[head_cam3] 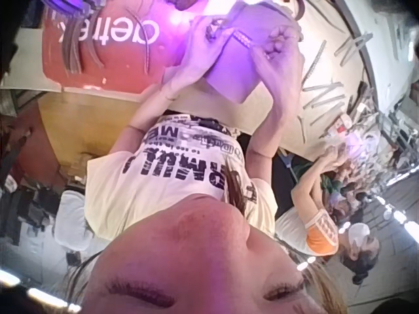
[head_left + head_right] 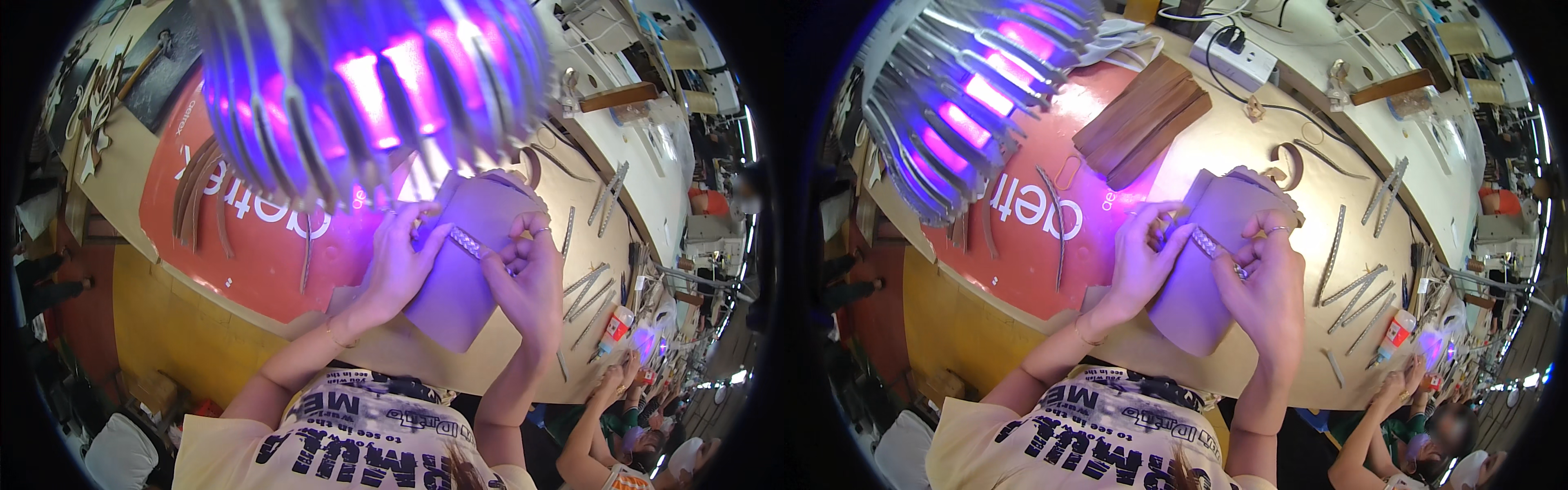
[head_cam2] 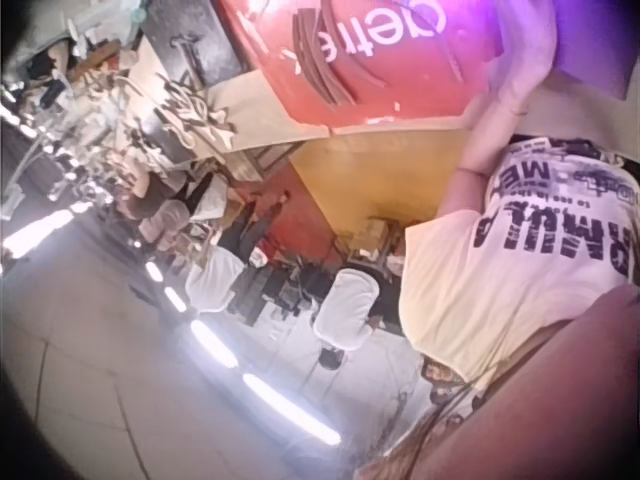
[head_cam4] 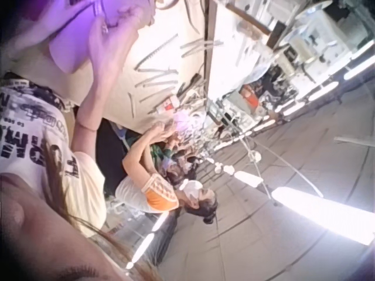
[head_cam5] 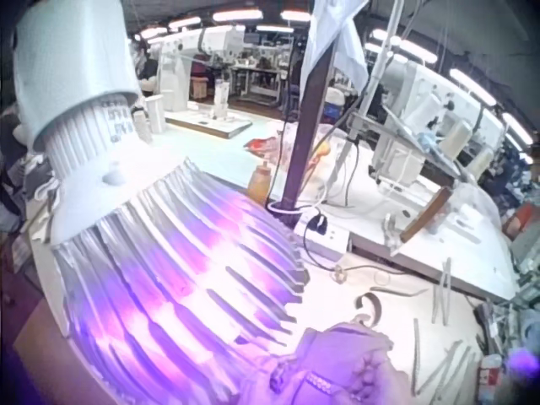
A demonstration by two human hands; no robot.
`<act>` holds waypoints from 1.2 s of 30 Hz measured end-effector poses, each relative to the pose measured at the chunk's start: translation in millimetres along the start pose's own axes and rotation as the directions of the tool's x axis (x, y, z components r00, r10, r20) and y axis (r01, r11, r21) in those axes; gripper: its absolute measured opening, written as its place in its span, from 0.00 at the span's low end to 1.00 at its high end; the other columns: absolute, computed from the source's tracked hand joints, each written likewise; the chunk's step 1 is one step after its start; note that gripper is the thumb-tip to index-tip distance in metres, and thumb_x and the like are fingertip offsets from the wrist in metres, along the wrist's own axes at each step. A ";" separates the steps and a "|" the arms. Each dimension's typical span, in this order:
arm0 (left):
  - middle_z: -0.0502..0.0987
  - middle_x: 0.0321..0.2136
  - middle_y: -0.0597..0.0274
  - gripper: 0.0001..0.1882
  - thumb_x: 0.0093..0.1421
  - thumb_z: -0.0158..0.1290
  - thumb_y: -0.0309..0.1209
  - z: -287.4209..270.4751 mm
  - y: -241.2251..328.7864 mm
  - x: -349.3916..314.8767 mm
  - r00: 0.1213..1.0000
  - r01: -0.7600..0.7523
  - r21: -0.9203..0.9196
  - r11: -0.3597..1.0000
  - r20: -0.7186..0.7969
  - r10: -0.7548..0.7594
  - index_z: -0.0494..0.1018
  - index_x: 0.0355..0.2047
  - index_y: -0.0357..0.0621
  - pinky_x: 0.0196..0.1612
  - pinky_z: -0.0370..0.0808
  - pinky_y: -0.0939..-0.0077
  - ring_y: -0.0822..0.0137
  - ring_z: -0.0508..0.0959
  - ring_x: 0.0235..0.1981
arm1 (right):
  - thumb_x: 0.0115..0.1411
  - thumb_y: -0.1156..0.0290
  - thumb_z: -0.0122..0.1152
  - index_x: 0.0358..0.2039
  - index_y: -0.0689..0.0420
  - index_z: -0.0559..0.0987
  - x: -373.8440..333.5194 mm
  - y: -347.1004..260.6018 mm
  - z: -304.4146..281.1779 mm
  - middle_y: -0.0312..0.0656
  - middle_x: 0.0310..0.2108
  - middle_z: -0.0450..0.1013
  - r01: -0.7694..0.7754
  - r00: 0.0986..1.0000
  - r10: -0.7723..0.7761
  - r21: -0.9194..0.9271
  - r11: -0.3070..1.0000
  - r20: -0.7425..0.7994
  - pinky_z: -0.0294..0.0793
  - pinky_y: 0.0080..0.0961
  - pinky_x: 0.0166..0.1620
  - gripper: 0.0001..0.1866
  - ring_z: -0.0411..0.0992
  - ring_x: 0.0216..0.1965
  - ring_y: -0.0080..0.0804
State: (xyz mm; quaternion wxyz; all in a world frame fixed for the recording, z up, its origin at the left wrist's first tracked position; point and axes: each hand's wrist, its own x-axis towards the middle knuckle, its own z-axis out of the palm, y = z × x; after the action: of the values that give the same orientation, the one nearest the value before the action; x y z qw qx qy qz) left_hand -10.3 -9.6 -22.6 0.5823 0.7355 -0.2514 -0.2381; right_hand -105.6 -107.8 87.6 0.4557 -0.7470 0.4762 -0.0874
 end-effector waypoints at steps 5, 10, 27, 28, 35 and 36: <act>0.68 0.58 0.44 0.20 0.64 0.50 0.25 -15.4 4.1 -13.4 0.919 -0.335 -0.021 0.942 0.215 0.331 0.69 0.57 0.38 0.57 0.69 0.63 0.48 0.71 0.57 | 0.53 0.81 0.61 0.35 0.60 0.67 1.5 4.5 -1.8 0.36 0.17 0.69 0.129 0.992 -0.127 -0.122 0.984 0.024 0.63 0.17 0.21 0.13 0.67 0.18 0.15; 0.57 0.65 0.38 0.28 0.68 0.46 0.35 -19.9 1.5 -20.6 0.814 -0.346 -0.140 0.928 0.446 0.371 0.59 0.64 0.32 0.67 0.56 0.60 0.45 0.58 0.67 | 0.52 0.74 0.67 0.35 0.61 0.72 2.6 8.4 -6.6 0.43 0.17 0.71 0.280 0.958 -0.287 -0.188 0.941 -0.009 0.67 0.26 0.23 0.13 0.70 0.17 0.28; 0.57 0.66 0.40 0.30 0.69 0.45 0.38 -17.5 5.7 -16.2 0.782 -0.386 -0.035 0.922 0.518 0.347 0.56 0.66 0.34 0.68 0.55 0.61 0.48 0.57 0.68 | 0.60 0.58 0.65 0.25 0.65 0.80 -32.0 50.2 -57.5 0.41 0.14 0.68 0.138 0.990 -0.143 -0.168 0.976 -0.020 0.57 0.26 0.21 0.19 0.58 0.15 0.25; 0.57 0.66 0.40 0.30 0.68 0.45 0.38 -17.9 6.1 -16.6 0.784 -0.379 -0.037 0.925 0.519 0.342 0.56 0.66 0.34 0.68 0.55 0.61 0.49 0.57 0.68 | 0.60 0.57 0.64 0.26 0.64 0.81 -32.6 51.3 -57.9 0.43 0.15 0.70 0.119 0.992 -0.123 -0.173 0.978 -0.013 0.62 0.28 0.23 0.19 0.63 0.16 0.30; 0.57 0.67 0.43 0.30 0.68 0.47 0.36 -15.2 6.0 -15.9 0.783 -0.371 -0.031 0.928 0.526 0.331 0.57 0.66 0.35 0.67 0.55 0.62 0.50 0.57 0.68 | 0.59 0.55 0.63 0.27 0.62 0.82 -30.7 65.1 -56.7 0.48 0.17 0.75 0.081 0.997 -0.083 -0.141 0.987 -0.008 0.70 0.32 0.26 0.20 0.74 0.19 0.40; 0.57 0.67 0.43 0.30 0.68 0.47 0.36 -15.1 5.6 -16.0 0.785 -0.371 -0.029 0.928 0.524 0.330 0.57 0.66 0.35 0.67 0.56 0.62 0.51 0.57 0.68 | 0.59 0.55 0.63 0.27 0.62 0.82 -30.9 68.7 -54.9 0.48 0.17 0.74 0.082 0.996 -0.084 -0.132 0.988 -0.011 0.70 0.32 0.26 0.20 0.74 0.19 0.40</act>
State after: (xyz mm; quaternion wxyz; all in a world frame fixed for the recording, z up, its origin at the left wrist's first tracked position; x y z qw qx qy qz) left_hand -13.2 10.8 -13.0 0.4982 0.6051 -0.5404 -0.3059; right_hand -196.5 -125.2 75.8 0.3977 -0.7938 0.4529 -0.0809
